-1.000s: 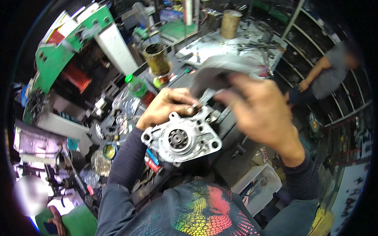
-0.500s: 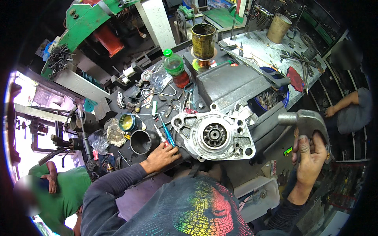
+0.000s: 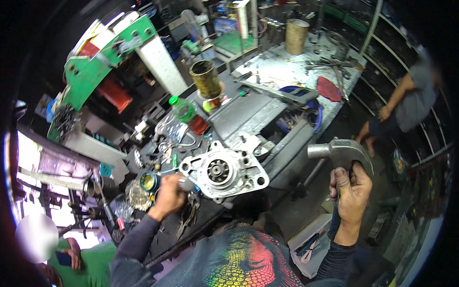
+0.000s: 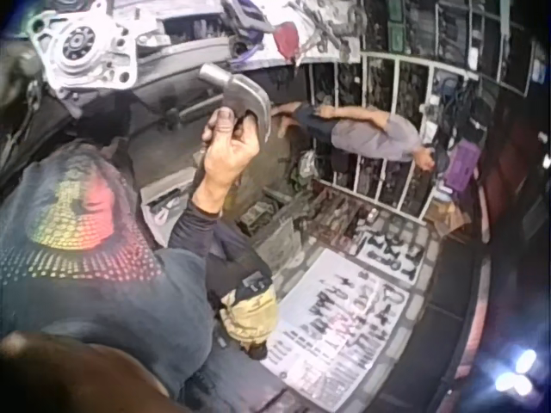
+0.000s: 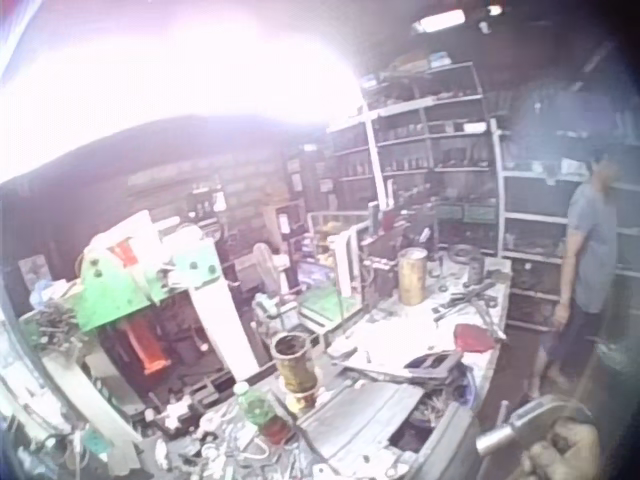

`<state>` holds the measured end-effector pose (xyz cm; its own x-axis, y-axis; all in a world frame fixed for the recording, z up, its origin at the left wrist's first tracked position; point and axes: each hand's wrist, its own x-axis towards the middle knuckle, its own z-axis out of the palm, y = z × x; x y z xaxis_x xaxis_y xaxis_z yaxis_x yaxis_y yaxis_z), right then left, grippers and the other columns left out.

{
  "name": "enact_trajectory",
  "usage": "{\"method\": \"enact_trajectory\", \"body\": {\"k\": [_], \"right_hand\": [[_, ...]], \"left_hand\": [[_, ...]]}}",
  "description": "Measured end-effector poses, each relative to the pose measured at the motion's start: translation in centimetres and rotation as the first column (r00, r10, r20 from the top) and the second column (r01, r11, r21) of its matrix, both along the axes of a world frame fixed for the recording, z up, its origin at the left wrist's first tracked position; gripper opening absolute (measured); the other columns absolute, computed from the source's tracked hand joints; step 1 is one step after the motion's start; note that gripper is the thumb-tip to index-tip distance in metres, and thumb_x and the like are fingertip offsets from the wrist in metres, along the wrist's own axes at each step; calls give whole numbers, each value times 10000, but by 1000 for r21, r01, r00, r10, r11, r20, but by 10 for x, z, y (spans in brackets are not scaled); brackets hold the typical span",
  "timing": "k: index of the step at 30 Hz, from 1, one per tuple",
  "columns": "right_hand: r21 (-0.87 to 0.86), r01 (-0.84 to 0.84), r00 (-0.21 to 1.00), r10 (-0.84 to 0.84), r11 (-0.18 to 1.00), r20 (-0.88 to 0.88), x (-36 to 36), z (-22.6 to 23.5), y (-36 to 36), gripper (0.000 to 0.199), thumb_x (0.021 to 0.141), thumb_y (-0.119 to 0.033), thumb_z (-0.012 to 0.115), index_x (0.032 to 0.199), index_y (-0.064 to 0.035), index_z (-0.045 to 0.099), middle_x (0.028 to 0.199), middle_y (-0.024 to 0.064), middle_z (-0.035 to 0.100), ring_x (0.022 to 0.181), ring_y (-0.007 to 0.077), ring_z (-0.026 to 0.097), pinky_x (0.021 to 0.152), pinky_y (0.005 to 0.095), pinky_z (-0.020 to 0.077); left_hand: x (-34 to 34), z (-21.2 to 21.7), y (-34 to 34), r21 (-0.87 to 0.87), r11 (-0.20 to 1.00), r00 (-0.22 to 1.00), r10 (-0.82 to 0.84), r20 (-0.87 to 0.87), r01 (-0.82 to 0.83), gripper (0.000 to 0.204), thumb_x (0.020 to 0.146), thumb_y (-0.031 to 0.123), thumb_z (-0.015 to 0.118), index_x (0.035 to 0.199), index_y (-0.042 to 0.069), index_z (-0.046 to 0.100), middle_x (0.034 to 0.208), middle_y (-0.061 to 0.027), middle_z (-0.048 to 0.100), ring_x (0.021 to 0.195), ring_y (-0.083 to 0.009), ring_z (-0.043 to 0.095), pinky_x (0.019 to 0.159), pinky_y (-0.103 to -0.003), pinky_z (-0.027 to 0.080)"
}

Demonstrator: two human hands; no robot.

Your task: The person cleans a cylindrical metal part with a rag, then inserts it into a larger housing unit. They use a screwdriver to tighten a screw on the assembly and later use a power tool to grind or polish a component. The person continues to assemble and adjust parts on a cluttered workbench.

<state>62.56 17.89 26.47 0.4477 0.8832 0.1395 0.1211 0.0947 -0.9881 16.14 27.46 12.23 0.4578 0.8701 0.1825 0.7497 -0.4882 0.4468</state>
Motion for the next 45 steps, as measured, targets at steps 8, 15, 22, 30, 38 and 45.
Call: {"method": "enact_trajectory", "body": {"k": [8,15,22,30,38,45], "right_hand": [[35,84,996,-83,996,-39,10,13,-11,317,1024,-263,705,1168,-1,598,726,30,585,516,62,508,444,190,362],[88,89,995,-85,992,-46,2,10,-11,347,1024,-248,703,1223,16,597,731,40,587,541,70,500,479,201,383],[101,120,992,-116,988,-45,7,7,-21,348,1022,-265,706,1193,19,598,740,45,584,536,71,493,476,198,388],[98,137,989,-130,986,-76,5,4,-17,363,1020,-287,707,1199,12,605,742,43,584,526,68,498,463,195,381],[61,126,990,-122,990,-68,0,2,-12,375,1017,-300,713,1198,11,607,732,36,592,525,64,516,443,196,370],[54,111,993,-109,992,-40,-6,8,-7,345,1026,-266,701,1195,14,592,727,43,586,529,77,518,462,201,389]], "left_hand": [[40,202,65,-58,991,127,42,991,122,298,995,197,632,1229,25,566,893,-66,570,775,-191,637,690,-341,551],[174,265,88,27,933,145,-84,986,359,110,947,116,730,909,30,673,681,-24,598,486,-104,559,432,-225,404],[215,259,88,-79,950,322,-24,946,303,181,952,99,700,884,77,534,668,-9,489,504,-127,497,472,-292,423],[217,243,94,-51,956,342,-52,938,287,238,911,158,808,746,70,661,580,20,600,472,-64,533,461,-236,395],[216,238,97,-94,923,314,-30,949,372,229,899,133,822,761,65,653,594,17,601,484,-66,543,453,-240,407],[219,237,93,-79,888,303,-70,951,454,219,875,57,814,824,62,602,641,-1,587,489,-84,542,457,-248,427]]}}
